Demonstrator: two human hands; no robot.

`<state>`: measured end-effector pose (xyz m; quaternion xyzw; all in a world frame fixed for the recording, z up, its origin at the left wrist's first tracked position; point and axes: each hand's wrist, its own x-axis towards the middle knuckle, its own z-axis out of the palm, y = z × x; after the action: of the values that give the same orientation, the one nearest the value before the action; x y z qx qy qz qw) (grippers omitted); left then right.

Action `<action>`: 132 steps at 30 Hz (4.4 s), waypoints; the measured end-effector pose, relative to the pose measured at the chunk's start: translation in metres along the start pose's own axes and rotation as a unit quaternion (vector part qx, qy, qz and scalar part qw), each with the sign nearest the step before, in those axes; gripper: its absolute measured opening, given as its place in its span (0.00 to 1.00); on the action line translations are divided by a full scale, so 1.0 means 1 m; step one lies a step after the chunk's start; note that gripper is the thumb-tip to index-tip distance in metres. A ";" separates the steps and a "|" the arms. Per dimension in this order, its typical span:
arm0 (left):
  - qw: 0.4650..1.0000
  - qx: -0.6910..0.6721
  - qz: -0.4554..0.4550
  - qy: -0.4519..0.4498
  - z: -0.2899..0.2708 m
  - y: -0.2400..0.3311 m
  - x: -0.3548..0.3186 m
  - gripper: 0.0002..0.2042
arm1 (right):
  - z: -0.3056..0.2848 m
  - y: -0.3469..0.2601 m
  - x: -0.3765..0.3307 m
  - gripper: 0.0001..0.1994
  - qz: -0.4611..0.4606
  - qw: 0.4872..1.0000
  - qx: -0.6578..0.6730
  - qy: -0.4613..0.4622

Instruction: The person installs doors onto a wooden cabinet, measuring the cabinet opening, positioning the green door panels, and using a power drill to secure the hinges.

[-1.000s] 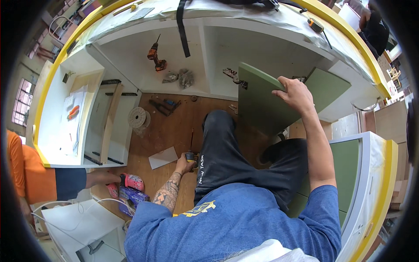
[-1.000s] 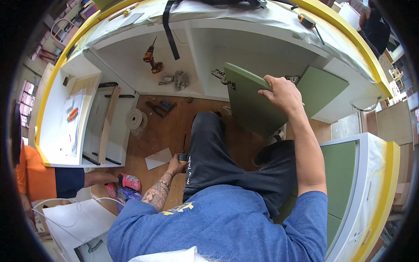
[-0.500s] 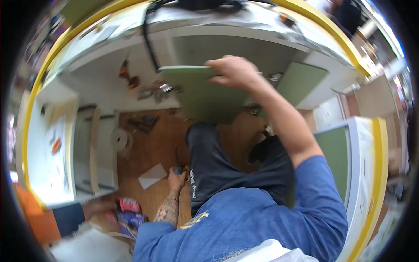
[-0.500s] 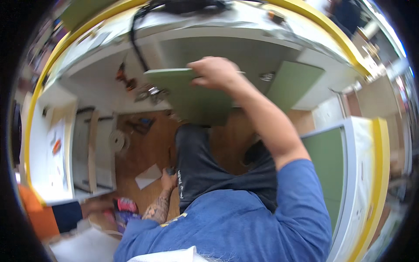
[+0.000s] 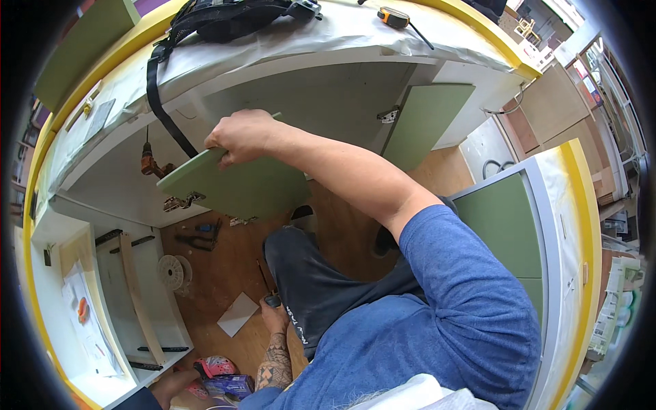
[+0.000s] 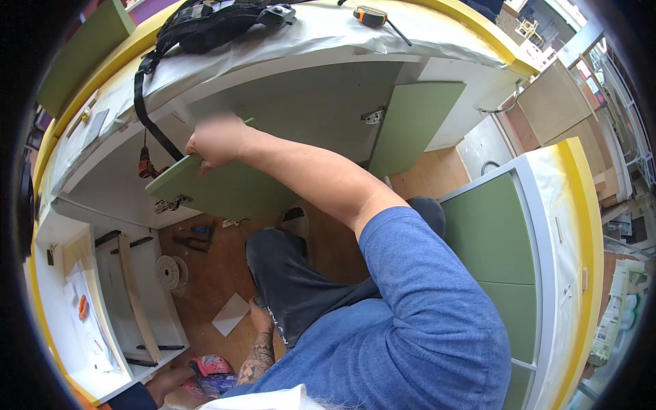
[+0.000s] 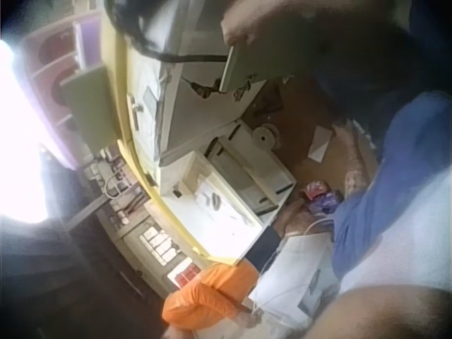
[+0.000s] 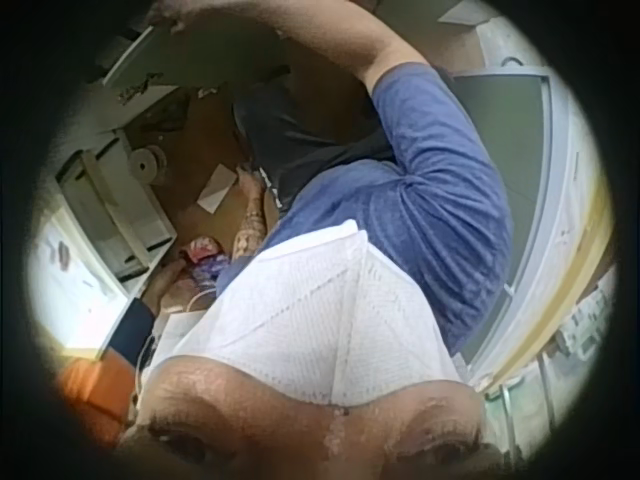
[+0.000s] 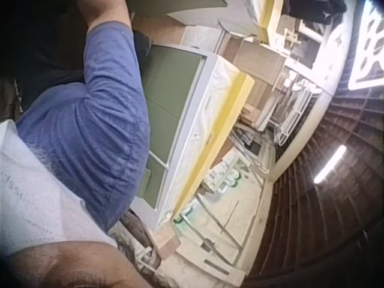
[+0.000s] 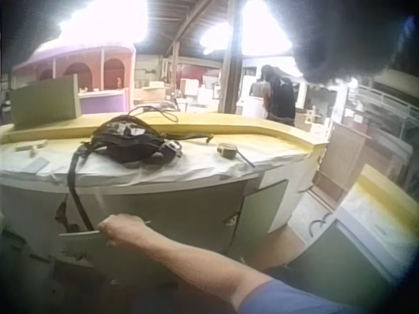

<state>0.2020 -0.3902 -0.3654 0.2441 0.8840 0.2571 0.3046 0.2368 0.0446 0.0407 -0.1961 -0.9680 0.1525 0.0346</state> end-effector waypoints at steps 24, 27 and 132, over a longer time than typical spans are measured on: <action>0.999 0.015 0.028 -0.005 0.002 0.011 0.002 0.30 | 0.083 0.083 0.002 0.22 -0.002 0.937 -0.124 0.328; 0.999 -0.007 0.036 0.015 0.002 -0.008 -0.001 0.31 | 0.079 0.082 -0.037 0.17 -0.049 0.913 -0.064 0.400; 0.823 0.200 0.458 0.271 -0.122 0.367 0.029 0.28 | 0.200 0.214 -0.179 0.21 0.089 0.978 0.121 -0.147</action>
<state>0.2019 -0.1357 -0.0727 0.5971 0.7493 0.2406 -0.1553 0.4546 0.1058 -0.2168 -0.2518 -0.9155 0.2981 -0.0981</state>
